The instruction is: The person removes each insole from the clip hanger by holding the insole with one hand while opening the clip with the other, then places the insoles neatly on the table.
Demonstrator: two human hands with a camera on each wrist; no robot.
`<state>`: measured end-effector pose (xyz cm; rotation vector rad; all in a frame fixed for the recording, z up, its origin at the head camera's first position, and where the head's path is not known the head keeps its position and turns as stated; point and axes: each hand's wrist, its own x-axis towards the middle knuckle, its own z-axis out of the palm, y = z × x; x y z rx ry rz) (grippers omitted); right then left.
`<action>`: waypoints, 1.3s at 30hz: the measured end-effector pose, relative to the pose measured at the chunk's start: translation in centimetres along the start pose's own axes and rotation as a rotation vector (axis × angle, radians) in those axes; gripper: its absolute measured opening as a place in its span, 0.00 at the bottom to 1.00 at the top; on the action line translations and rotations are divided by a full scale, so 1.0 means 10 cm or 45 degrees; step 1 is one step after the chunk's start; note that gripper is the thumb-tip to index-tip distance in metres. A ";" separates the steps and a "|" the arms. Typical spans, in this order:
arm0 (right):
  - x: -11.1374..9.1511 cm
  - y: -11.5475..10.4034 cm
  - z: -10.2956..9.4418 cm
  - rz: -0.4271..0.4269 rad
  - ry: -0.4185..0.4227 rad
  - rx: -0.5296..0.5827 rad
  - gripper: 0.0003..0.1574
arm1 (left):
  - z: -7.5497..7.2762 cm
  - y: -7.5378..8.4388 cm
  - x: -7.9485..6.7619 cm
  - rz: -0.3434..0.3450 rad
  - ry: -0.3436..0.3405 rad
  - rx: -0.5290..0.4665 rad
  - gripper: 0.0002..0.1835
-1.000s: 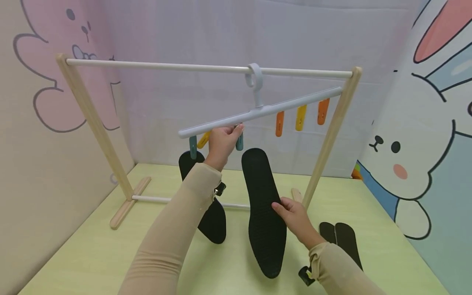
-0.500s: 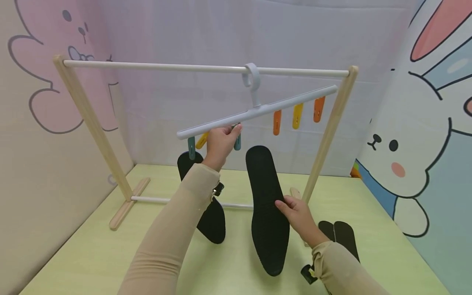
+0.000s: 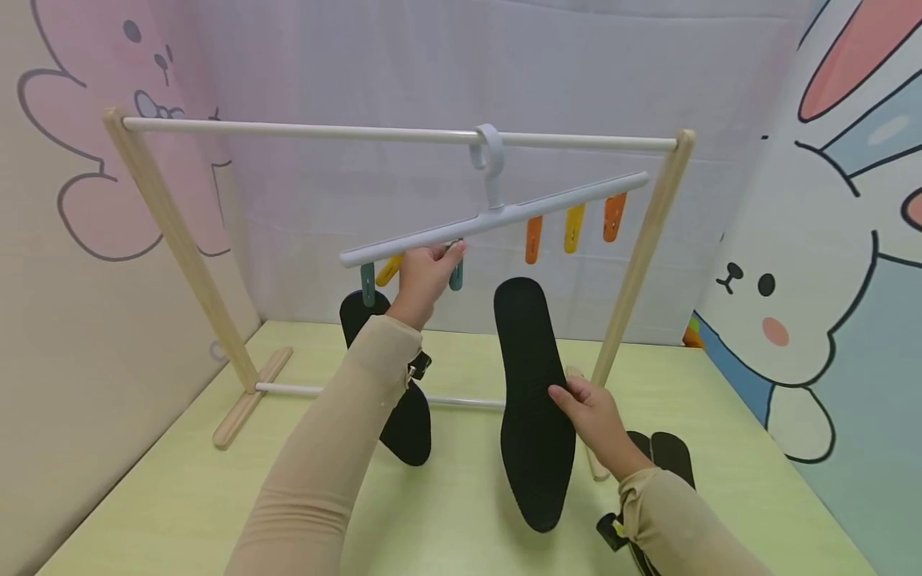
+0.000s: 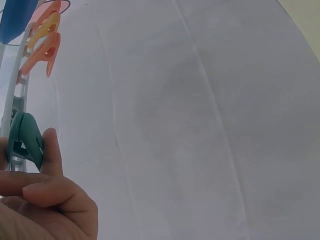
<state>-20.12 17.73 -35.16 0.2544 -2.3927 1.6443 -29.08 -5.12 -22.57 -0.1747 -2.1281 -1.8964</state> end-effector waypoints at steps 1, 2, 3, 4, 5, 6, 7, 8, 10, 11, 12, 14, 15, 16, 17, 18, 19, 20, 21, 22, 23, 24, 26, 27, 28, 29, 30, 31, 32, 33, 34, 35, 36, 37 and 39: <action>0.00 0.00 0.00 0.000 0.007 -0.001 0.14 | -0.01 0.00 0.01 -0.019 -0.005 0.001 0.23; 0.00 -0.01 -0.01 0.003 0.014 0.000 0.14 | -0.02 0.01 0.01 -0.040 -0.008 -0.006 0.22; 0.00 -0.02 -0.02 0.003 0.023 -0.005 0.14 | -0.02 0.01 0.02 -0.060 -0.012 -0.014 0.21; 0.00 -0.02 -0.02 0.004 0.028 -0.006 0.14 | -0.03 0.01 0.02 -0.081 -0.012 -0.020 0.20; 0.00 -0.02 -0.03 0.008 0.031 -0.007 0.14 | -0.04 0.02 0.03 -0.099 -0.012 -0.029 0.19; 0.00 -0.02 -0.04 0.007 0.032 -0.015 0.15 | -0.04 0.02 0.03 -0.114 -0.008 -0.038 0.18; 0.00 -0.02 -0.04 0.011 0.033 -0.021 0.15 | -0.05 0.02 0.03 -0.127 -0.005 -0.051 0.17; 0.00 -0.01 -0.05 0.018 0.034 -0.023 0.16 | -0.06 0.02 0.03 -0.135 0.000 -0.063 0.17; 0.00 -0.01 -0.07 0.035 0.038 -0.030 0.16 | -0.07 0.03 0.03 -0.147 0.013 -0.075 0.17; 0.00 -0.01 -0.08 0.041 0.038 -0.032 0.17 | -0.07 0.02 0.04 -0.149 0.021 -0.078 0.17; 0.00 -0.01 -0.09 0.043 0.039 -0.035 0.17 | -0.08 0.02 0.04 -0.153 0.029 -0.082 0.16; 0.00 -0.01 -0.11 0.049 0.040 -0.029 0.17 | -0.10 0.02 0.04 -0.163 0.041 -0.088 0.16; 0.00 -0.01 -0.11 0.044 0.041 -0.028 0.17 | -0.11 0.01 0.04 -0.167 0.044 -0.094 0.16; 0.00 -0.01 -0.12 0.038 0.041 -0.027 0.17 | -0.11 0.01 0.04 -0.170 0.048 -0.097 0.16; 0.00 -0.02 -0.12 0.031 0.040 -0.020 0.16 | -0.12 0.01 0.04 -0.174 0.049 -0.102 0.16; 0.00 -0.02 -0.13 0.028 0.041 -0.017 0.16 | -0.13 0.01 0.04 -0.177 0.049 -0.108 0.15; 0.00 -0.02 -0.13 0.027 0.041 -0.012 0.15 | -0.13 0.02 0.04 -0.180 0.048 -0.110 0.16; 0.01 -0.02 -0.13 0.024 0.042 -0.010 0.15 | -0.13 0.02 0.04 -0.183 0.048 -0.109 0.17; 0.01 -0.03 -0.14 0.026 0.042 -0.007 0.15 | -0.13 0.03 0.04 -0.187 0.047 -0.108 0.18; 0.01 -0.03 -0.14 0.028 0.040 -0.002 0.15 | -0.13 0.03 0.04 -0.192 0.047 -0.107 0.19; 0.01 -0.03 -0.14 0.032 0.038 0.005 0.15 | -0.13 0.03 0.04 -0.198 0.048 -0.104 0.20; 0.01 -0.03 -0.14 0.034 0.038 0.009 0.16 | -0.13 0.03 0.04 -0.203 0.048 -0.101 0.20; 0.01 -0.03 -0.15 0.032 0.036 0.018 0.16 | -0.13 0.03 0.04 -0.211 0.047 -0.096 0.21; 0.01 -0.03 -0.15 0.032 0.037 0.020 0.16 | -0.13 0.03 0.04 -0.210 0.046 -0.096 0.21; 0.01 -0.03 -0.15 0.030 0.038 0.017 0.16 | -0.13 0.03 0.04 -0.211 0.046 -0.094 0.21; 0.01 -0.03 -0.16 0.029 0.042 0.009 0.16 | -0.13 0.03 0.04 -0.208 0.045 -0.094 0.21; 0.01 -0.02 -0.16 0.028 0.047 -0.003 0.16 | -0.14 0.03 0.04 -0.206 0.045 -0.093 0.21; 0.01 -0.02 -0.17 0.030 0.052 -0.013 0.16 | -0.14 0.03 0.03 -0.204 0.046 -0.093 0.21; 0.00 -0.02 -0.19 0.034 0.058 -0.026 0.16 | -0.14 0.03 0.03 -0.201 0.047 -0.093 0.21; 0.00 -0.02 -0.20 0.038 0.062 -0.034 0.16 | -0.14 0.04 0.03 -0.199 0.047 -0.091 0.21; 0.00 -0.02 -0.21 0.039 0.064 -0.040 0.16 | -0.14 0.04 0.03 -0.199 0.050 -0.090 0.20; -0.01 -0.01 -0.22 0.041 0.068 -0.042 0.16 | -0.14 0.04 0.03 -0.197 0.050 -0.090 0.20; -0.01 -0.01 -0.23 0.043 0.068 -0.039 0.16 | -0.14 0.04 0.03 -0.195 0.051 -0.090 0.20; -0.01 0.00 -0.24 0.043 0.068 -0.032 0.16 | -0.14 0.04 0.03 -0.192 0.050 -0.091 0.20; -0.01 0.01 -0.25 0.038 0.067 -0.023 0.16 | -0.14 0.04 0.03 -0.185 0.045 -0.097 0.20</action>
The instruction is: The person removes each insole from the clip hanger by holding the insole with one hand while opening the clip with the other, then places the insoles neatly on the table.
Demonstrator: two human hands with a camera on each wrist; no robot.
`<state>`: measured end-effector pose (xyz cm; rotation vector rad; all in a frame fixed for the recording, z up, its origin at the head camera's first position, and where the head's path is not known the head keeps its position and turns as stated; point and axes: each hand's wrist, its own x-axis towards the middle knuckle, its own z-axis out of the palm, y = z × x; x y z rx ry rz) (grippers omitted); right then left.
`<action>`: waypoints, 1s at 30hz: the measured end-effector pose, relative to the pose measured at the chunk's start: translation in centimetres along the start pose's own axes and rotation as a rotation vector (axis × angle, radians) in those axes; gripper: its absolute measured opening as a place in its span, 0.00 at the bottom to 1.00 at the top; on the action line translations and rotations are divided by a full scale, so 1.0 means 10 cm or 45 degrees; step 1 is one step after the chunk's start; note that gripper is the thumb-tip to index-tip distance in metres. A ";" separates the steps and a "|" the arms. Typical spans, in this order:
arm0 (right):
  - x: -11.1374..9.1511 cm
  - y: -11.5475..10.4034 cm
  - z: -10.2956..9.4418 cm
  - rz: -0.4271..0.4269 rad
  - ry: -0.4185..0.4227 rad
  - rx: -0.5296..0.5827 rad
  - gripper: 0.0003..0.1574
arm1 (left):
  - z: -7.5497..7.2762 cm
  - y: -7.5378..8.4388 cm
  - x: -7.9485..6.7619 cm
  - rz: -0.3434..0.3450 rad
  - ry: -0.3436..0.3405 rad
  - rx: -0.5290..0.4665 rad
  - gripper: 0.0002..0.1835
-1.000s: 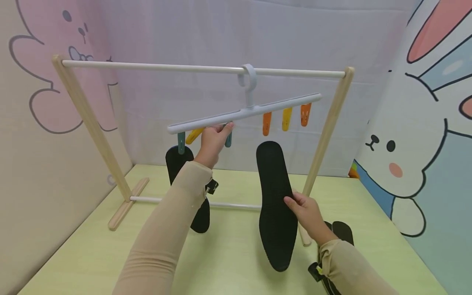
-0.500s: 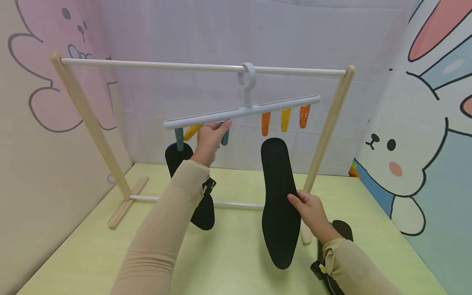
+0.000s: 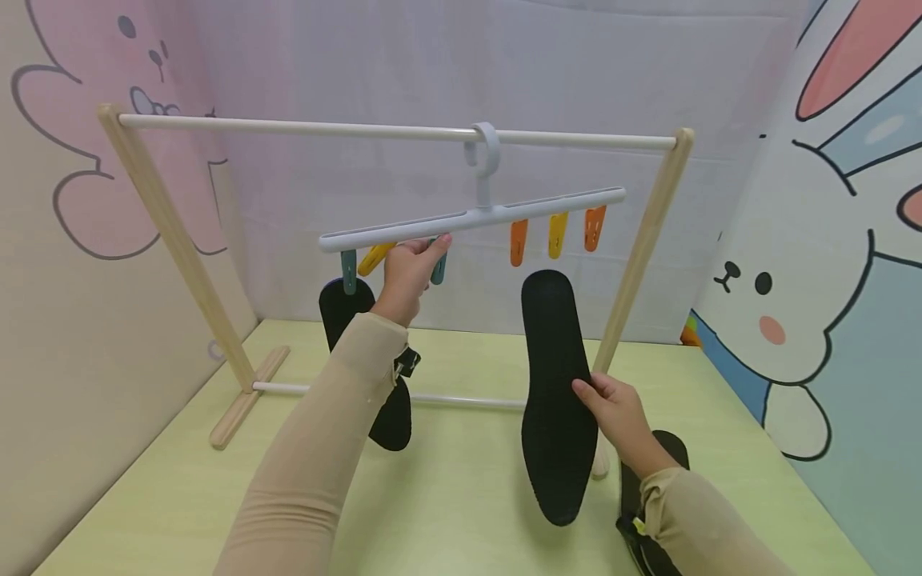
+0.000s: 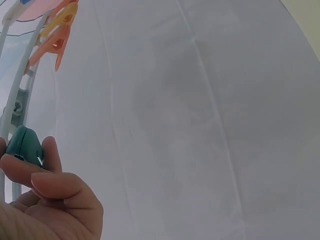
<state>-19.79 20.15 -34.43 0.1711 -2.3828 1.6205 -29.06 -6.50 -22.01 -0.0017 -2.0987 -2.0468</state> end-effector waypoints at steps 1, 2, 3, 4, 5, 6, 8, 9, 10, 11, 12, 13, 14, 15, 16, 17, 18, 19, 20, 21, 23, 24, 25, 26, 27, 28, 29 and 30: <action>0.00 0.01 -0.01 -0.003 0.001 0.001 0.17 | 0.00 0.00 0.00 0.002 -0.003 -0.002 0.20; 0.00 0.02 -0.02 -0.002 0.002 0.002 0.17 | 0.00 -0.01 0.00 0.004 -0.008 -0.002 0.20; -0.01 0.02 -0.03 -0.002 0.003 0.002 0.17 | 0.00 -0.01 0.00 0.005 -0.012 0.000 0.20; -0.01 0.03 -0.04 -0.003 0.006 -0.006 0.18 | 0.00 -0.01 -0.01 0.004 -0.016 0.002 0.20; -0.02 0.04 -0.05 -0.001 0.010 -0.013 0.18 | -0.01 -0.02 -0.01 0.001 -0.018 0.003 0.20; -0.02 0.05 -0.06 0.001 0.014 -0.021 0.18 | -0.01 -0.02 -0.01 -0.002 -0.019 0.008 0.21; -0.03 0.07 -0.09 0.000 0.022 -0.031 0.18 | -0.01 -0.03 -0.01 -0.008 -0.012 0.013 0.21; -0.04 0.08 -0.10 0.000 0.025 -0.034 0.18 | -0.01 -0.03 -0.01 -0.010 -0.004 0.015 0.21; -0.05 0.09 -0.11 0.003 0.027 -0.033 0.18 | -0.01 -0.03 -0.02 -0.010 0.004 0.015 0.21; -0.05 0.10 -0.12 0.008 0.027 -0.021 0.18 | 0.00 -0.02 -0.02 -0.008 0.015 0.016 0.20; -0.06 0.11 -0.13 0.013 0.024 -0.012 0.18 | 0.00 -0.02 -0.02 -0.007 0.028 0.017 0.20; -0.07 0.11 -0.15 0.026 0.023 -0.001 0.18 | 0.00 -0.02 -0.02 -0.005 0.041 0.008 0.20; -0.07 0.12 -0.16 0.043 0.023 0.007 0.19 | 0.00 -0.02 -0.02 -0.001 0.055 0.002 0.19; -0.08 0.13 -0.18 0.065 0.026 0.016 0.20 | 0.00 -0.02 -0.02 0.005 0.070 -0.004 0.20; -0.09 0.14 -0.19 0.085 0.031 0.022 0.20 | -0.01 -0.02 -0.02 0.007 0.083 -0.012 0.20; -0.09 0.15 -0.21 0.105 0.036 0.023 0.21 | -0.01 -0.02 -0.01 0.010 0.097 -0.023 0.20; -0.10 0.16 -0.22 0.123 0.042 0.016 0.21 | -0.01 -0.03 -0.02 0.013 0.108 -0.035 0.20; -0.10 0.16 -0.24 0.137 0.053 0.012 0.22 | -0.01 -0.03 -0.02 0.020 0.119 -0.046 0.21; -0.11 0.17 -0.25 0.145 0.061 0.011 0.22 | -0.01 -0.04 -0.02 0.027 0.128 -0.049 0.21; -0.11 0.17 -0.26 0.149 0.068 0.012 0.22 | -0.01 -0.05 -0.02 0.033 0.134 -0.056 0.22; -0.11 0.17 -0.29 0.145 0.080 0.014 0.21 | -0.02 -0.05 -0.02 0.049 0.136 -0.060 0.23; -0.11 0.18 -0.30 0.138 0.085 0.016 0.21 | -0.02 -0.06 -0.02 0.056 0.134 -0.055 0.23; -0.12 0.18 -0.31 0.132 0.090 0.024 0.21 | -0.03 -0.06 -0.01 0.059 0.129 -0.051 0.23; -0.12 0.19 -0.31 0.125 0.093 0.032 0.21 | -0.03 -0.07 -0.01 0.059 0.122 -0.043 0.23; -0.12 0.19 -0.32 0.118 0.096 0.039 0.21 | -0.04 -0.07 0.00 0.055 0.113 -0.036 0.24; -0.12 0.20 -0.33 0.112 0.100 0.041 0.21 | -0.04 -0.07 0.00 0.053 0.106 -0.029 0.24; -0.13 0.20 -0.34 0.107 0.103 0.047 0.21 | -0.04 -0.07 0.00 0.042 0.095 -0.020 0.24; -0.13 0.20 -0.34 0.104 0.105 0.052 0.20 | -0.05 -0.07 0.01 0.029 0.084 -0.011 0.25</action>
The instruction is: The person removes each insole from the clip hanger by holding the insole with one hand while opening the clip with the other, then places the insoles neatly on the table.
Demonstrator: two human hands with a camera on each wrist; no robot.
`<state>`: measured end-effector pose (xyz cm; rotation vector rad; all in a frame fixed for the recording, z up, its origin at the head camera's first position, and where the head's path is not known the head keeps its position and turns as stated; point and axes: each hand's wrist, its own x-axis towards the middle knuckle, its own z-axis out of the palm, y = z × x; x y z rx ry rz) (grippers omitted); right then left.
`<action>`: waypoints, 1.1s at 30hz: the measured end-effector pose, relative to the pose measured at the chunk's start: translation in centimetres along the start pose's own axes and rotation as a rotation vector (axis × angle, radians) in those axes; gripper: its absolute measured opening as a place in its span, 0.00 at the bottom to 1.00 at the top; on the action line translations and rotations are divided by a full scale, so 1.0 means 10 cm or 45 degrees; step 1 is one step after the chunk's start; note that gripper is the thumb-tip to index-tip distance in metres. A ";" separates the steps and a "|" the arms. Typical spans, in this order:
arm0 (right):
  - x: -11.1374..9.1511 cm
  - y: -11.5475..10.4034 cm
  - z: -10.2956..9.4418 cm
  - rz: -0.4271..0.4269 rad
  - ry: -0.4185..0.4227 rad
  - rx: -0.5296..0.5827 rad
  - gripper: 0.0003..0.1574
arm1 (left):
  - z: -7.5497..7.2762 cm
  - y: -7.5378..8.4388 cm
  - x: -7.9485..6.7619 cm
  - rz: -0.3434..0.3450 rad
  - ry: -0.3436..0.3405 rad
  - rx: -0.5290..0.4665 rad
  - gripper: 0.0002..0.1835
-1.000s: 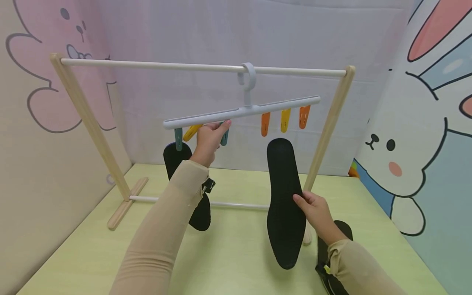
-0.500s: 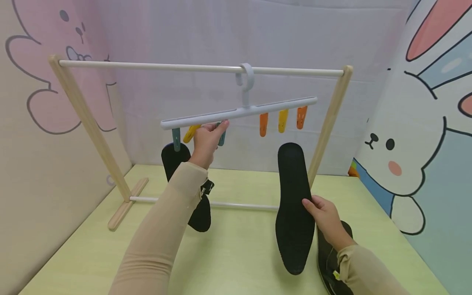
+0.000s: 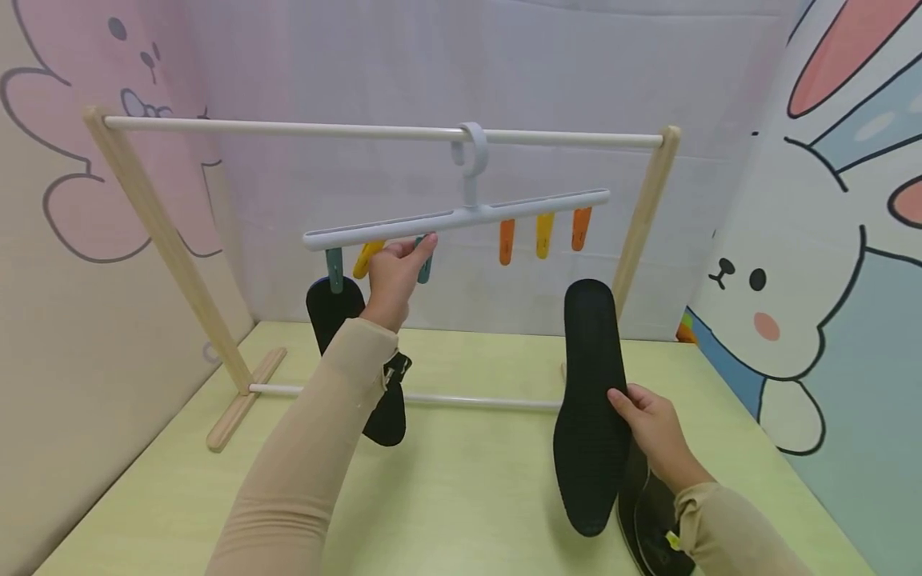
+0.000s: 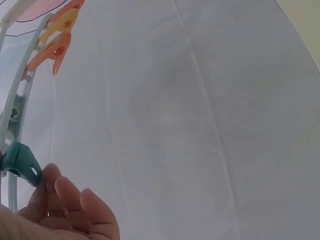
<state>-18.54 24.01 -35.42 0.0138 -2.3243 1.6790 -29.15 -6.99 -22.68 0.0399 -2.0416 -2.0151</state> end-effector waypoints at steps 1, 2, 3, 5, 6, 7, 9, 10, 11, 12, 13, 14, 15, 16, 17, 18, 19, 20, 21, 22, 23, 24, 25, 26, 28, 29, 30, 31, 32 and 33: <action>0.00 0.00 0.00 -0.001 0.002 0.006 0.20 | -0.01 0.00 0.01 -0.012 -0.011 0.012 0.25; 0.00 0.00 0.01 -0.001 0.007 0.005 0.20 | -0.02 0.00 0.01 -0.022 -0.023 0.024 0.25; -0.01 0.01 0.01 -0.002 0.012 -0.002 0.20 | -0.03 0.00 0.01 -0.034 -0.035 0.035 0.26; -0.01 0.01 0.00 0.004 0.022 -0.022 0.20 | -0.02 0.00 0.00 -0.056 -0.065 0.048 0.25; -0.01 0.02 -0.01 0.009 0.026 -0.038 0.20 | -0.02 0.00 0.00 -0.064 -0.079 0.053 0.25; -0.01 0.02 -0.02 0.015 0.030 -0.054 0.20 | -0.01 0.00 -0.01 -0.075 -0.092 0.049 0.25; -0.01 0.03 -0.05 0.028 0.034 -0.081 0.22 | 0.00 -0.01 -0.02 -0.103 -0.116 0.047 0.23; -0.01 0.03 -0.06 0.035 0.035 -0.089 0.22 | 0.00 -0.01 -0.02 -0.115 -0.125 0.044 0.23; -0.01 0.03 -0.08 0.040 0.038 -0.095 0.22 | 0.00 -0.02 -0.03 -0.124 -0.132 0.047 0.23; -0.02 0.04 -0.09 0.042 0.038 -0.098 0.23 | 0.00 -0.02 -0.03 -0.132 -0.136 0.047 0.23; -0.02 0.04 -0.10 0.039 0.041 -0.098 0.23 | 0.01 -0.03 -0.03 -0.137 -0.138 0.047 0.23; -0.02 0.05 -0.11 0.034 0.044 -0.098 0.23 | 0.01 -0.03 -0.03 -0.137 -0.137 0.051 0.23; -0.02 0.05 -0.12 0.029 0.047 -0.099 0.23 | 0.01 -0.04 -0.03 -0.134 -0.135 0.049 0.23; -0.02 0.05 -0.13 0.021 0.049 -0.097 0.23 | 0.01 -0.04 -0.03 -0.132 -0.131 0.046 0.24; -0.02 0.06 -0.14 0.014 0.053 -0.096 0.23 | 0.01 -0.04 -0.03 -0.131 -0.127 0.044 0.24; -0.02 0.06 -0.14 0.007 0.055 -0.094 0.23 | 0.02 -0.03 -0.03 -0.134 -0.123 0.042 0.24; -0.02 0.07 -0.15 0.002 0.060 -0.096 0.22 | 0.01 -0.03 -0.03 -0.136 -0.120 0.041 0.24; -0.02 0.07 -0.15 -0.001 0.063 -0.100 0.22 | 0.01 -0.03 -0.03 -0.139 -0.118 0.041 0.24; -0.02 0.07 -0.16 -0.005 0.065 -0.103 0.22 | 0.01 -0.03 -0.03 -0.143 -0.116 0.044 0.24; -0.02 0.08 -0.17 -0.009 0.069 -0.107 0.21 | 0.01 -0.02 -0.03 -0.147 -0.116 0.050 0.24; -0.02 0.08 -0.18 -0.013 0.072 -0.110 0.21 | 0.00 -0.02 -0.03 -0.147 -0.118 0.053 0.24; -0.02 0.09 -0.19 -0.017 0.076 -0.120 0.21 | 0.00 -0.01 -0.04 -0.148 -0.120 0.060 0.24; -0.03 0.09 -0.20 -0.020 0.078 -0.136 0.21 | 0.00 -0.01 -0.04 -0.147 -0.121 0.063 0.24; -0.03 0.09 -0.22 -0.018 0.078 -0.145 0.21 | 0.00 0.00 -0.04 -0.145 -0.121 0.068 0.24; -0.03 0.10 -0.24 -0.009 0.080 -0.169 0.22 | 0.00 0.01 -0.04 -0.138 -0.123 0.071 0.25; -0.04 0.10 -0.26 -0.002 0.081 -0.180 0.22 | -0.01 0.02 -0.03 -0.130 -0.123 0.069 0.26; -0.04 0.10 -0.26 0.008 0.080 -0.189 0.23 | -0.01 0.03 -0.03 -0.127 -0.120 0.071 0.27; -0.04 0.10 -0.27 0.016 0.079 -0.191 0.23 | -0.01 0.03 -0.03 -0.121 -0.119 0.068 0.27; -0.04 0.10 -0.28 0.023 0.076 -0.190 0.24 | -0.01 0.03 -0.02 -0.118 -0.116 0.071 0.27; -0.05 0.10 -0.28 0.027 0.075 -0.190 0.24 | -0.02 0.04 -0.02 -0.115 -0.114 0.069 0.27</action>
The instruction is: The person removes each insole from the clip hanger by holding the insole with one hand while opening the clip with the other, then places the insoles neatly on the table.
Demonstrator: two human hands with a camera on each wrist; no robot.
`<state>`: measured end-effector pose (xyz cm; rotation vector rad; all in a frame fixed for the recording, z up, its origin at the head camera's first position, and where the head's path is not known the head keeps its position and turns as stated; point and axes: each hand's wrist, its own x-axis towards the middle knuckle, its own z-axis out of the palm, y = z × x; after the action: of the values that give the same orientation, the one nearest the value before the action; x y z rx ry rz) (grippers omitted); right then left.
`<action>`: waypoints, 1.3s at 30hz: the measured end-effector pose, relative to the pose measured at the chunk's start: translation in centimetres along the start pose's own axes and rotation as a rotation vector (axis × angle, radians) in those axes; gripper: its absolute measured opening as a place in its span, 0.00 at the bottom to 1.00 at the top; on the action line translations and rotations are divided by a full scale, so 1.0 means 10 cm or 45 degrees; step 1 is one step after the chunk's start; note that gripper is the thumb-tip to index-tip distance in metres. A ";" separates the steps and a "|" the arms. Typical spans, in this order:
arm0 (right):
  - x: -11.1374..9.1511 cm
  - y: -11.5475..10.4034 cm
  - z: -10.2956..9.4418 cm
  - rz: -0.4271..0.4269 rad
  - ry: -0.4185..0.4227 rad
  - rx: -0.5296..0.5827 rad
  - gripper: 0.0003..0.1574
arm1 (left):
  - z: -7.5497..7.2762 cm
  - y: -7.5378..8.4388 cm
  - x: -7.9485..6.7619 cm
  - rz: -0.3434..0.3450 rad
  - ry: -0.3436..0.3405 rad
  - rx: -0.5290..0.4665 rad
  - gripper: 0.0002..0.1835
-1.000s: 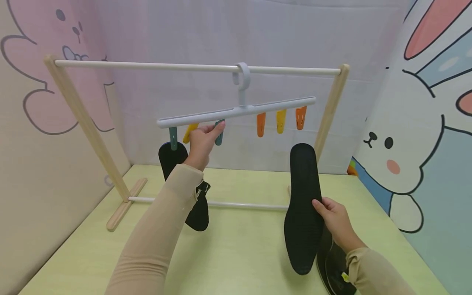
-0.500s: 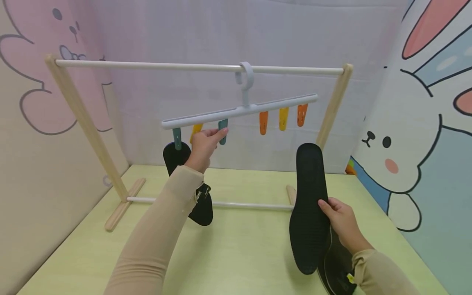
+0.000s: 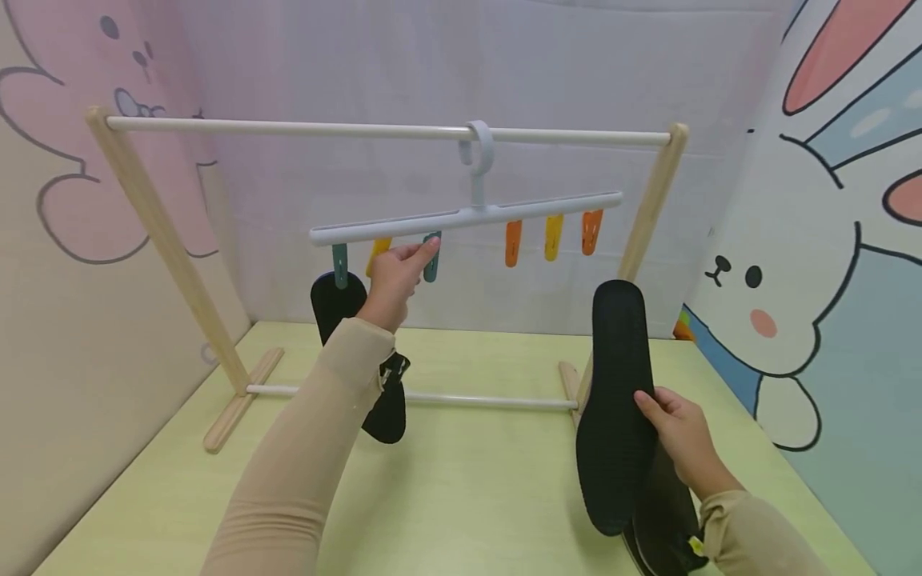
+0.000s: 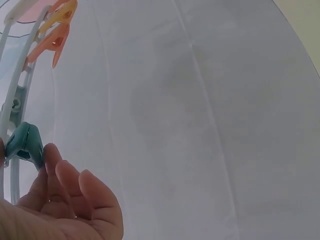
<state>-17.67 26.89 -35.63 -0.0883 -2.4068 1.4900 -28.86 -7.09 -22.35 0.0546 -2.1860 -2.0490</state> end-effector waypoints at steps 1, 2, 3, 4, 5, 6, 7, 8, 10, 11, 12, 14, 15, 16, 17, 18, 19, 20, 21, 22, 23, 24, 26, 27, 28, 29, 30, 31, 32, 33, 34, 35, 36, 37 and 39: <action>0.00 0.00 0.00 -0.002 -0.003 0.001 0.24 | 0.00 0.00 0.00 0.001 0.001 0.000 0.27; 0.00 0.00 -0.01 -0.005 -0.002 0.000 0.24 | 0.00 0.01 0.00 -0.001 0.001 -0.001 0.27; 0.00 0.00 -0.01 -0.010 0.000 -0.004 0.24 | 0.00 0.01 0.00 -0.005 0.002 -0.002 0.27; 0.00 0.00 -0.02 -0.016 0.005 -0.009 0.24 | 0.00 0.02 0.00 -0.008 0.000 -0.004 0.26; 0.00 0.00 -0.02 -0.020 0.012 -0.016 0.24 | 0.01 0.02 0.00 -0.012 -0.001 -0.004 0.26; 0.00 0.00 -0.03 -0.023 0.022 -0.021 0.24 | 0.01 0.02 0.00 -0.014 -0.004 -0.007 0.26; 0.01 0.00 -0.04 -0.025 0.032 -0.025 0.24 | 0.01 0.02 0.00 -0.015 -0.006 -0.011 0.26; 0.01 0.00 -0.04 -0.024 0.041 -0.027 0.24 | 0.01 0.03 0.01 -0.019 -0.006 -0.014 0.26; 0.01 0.01 -0.05 -0.019 0.053 -0.019 0.24 | 0.02 0.02 0.01 -0.023 -0.005 -0.015 0.26; 0.01 0.01 -0.06 -0.014 0.053 -0.012 0.24 | 0.02 0.02 0.01 -0.026 -0.003 -0.020 0.26; 0.01 0.01 -0.06 -0.011 0.051 -0.007 0.24 | 0.02 0.02 0.01 -0.029 -0.001 -0.025 0.26; 0.01 0.01 -0.08 -0.004 0.050 -0.008 0.25 | 0.02 0.02 0.02 -0.038 0.004 -0.032 0.26; 0.01 0.01 -0.08 0.000 0.050 -0.011 0.25 | 0.03 0.02 0.02 -0.043 0.005 -0.036 0.26; 0.01 0.01 -0.10 0.004 0.052 -0.014 0.25 | 0.03 0.03 0.02 -0.048 0.007 -0.043 0.26; 0.01 0.01 -0.11 0.010 0.056 -0.022 0.25 | 0.03 0.03 0.02 -0.051 0.008 -0.048 0.25; 0.01 0.00 -0.12 0.016 0.061 -0.032 0.25 | 0.03 0.03 0.03 -0.055 0.007 -0.050 0.25; 0.01 0.00 -0.13 0.023 0.064 -0.041 0.26 | 0.04 0.03 0.03 -0.056 0.007 -0.051 0.25; 0.01 0.01 -0.14 0.030 0.064 -0.045 0.26 | 0.04 0.03 0.03 -0.060 0.006 -0.053 0.25; 0.01 0.01 -0.16 0.035 0.066 -0.049 0.26 | 0.04 0.03 0.03 -0.064 0.005 -0.055 0.25; 0.01 0.01 -0.17 0.038 0.066 -0.053 0.26 | 0.04 0.03 0.03 -0.065 0.003 -0.055 0.25; 0.01 0.01 -0.17 0.036 0.066 -0.059 0.26 | 0.05 0.04 0.03 -0.069 0.000 -0.056 0.25; 0.01 0.01 -0.18 0.031 0.067 -0.062 0.26 | 0.05 0.04 0.03 -0.073 -0.002 -0.057 0.25; 0.00 0.02 -0.19 0.016 0.075 -0.062 0.26 | 0.06 0.04 0.04 -0.078 -0.007 -0.055 0.25; 0.00 0.02 -0.20 0.005 0.083 -0.062 0.25 | 0.06 0.04 0.04 -0.082 -0.011 -0.054 0.25; 0.00 0.02 -0.20 -0.004 0.090 -0.063 0.25 | 0.06 0.04 0.04 -0.083 -0.015 -0.050 0.25; 0.00 0.03 -0.20 -0.010 0.097 -0.063 0.25 | 0.06 0.04 0.05 -0.085 -0.019 -0.045 0.26; 0.00 0.03 -0.21 -0.014 0.103 -0.064 0.25 | 0.07 0.04 0.05 -0.088 -0.025 -0.042 0.26; 0.00 0.03 -0.21 -0.016 0.107 -0.069 0.25 | 0.07 0.03 0.05 -0.088 -0.034 -0.039 0.26; 0.00 0.03 -0.22 -0.017 0.110 -0.073 0.25 | 0.07 0.03 0.05 -0.088 -0.043 -0.041 0.26; 0.00 0.04 -0.22 -0.016 0.110 -0.076 0.25 | 0.07 0.03 0.05 -0.088 -0.052 -0.044 0.26; -0.01 0.04 -0.22 -0.016 0.110 -0.078 0.25 | 0.07 0.03 0.05 -0.086 -0.062 -0.047 0.26; -0.01 0.04 -0.23 -0.014 0.108 -0.076 0.26 | 0.07 0.02 0.05 -0.082 -0.071 -0.050 0.26; -0.01 0.04 -0.23 -0.014 0.104 -0.076 0.26 | 0.07 0.02 0.05 -0.078 -0.081 -0.054 0.26; -0.01 0.05 -0.23 -0.014 0.103 -0.077 0.26 | 0.07 0.02 0.05 -0.073 -0.089 -0.055 0.26; -0.01 0.06 -0.24 -0.014 0.098 -0.082 0.26 | 0.07 0.01 0.05 -0.071 -0.096 -0.059 0.25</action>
<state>-16.92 29.24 -35.15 -0.1438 -2.3902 1.3787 -29.40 -6.45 -22.22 0.0343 -2.2038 -2.1647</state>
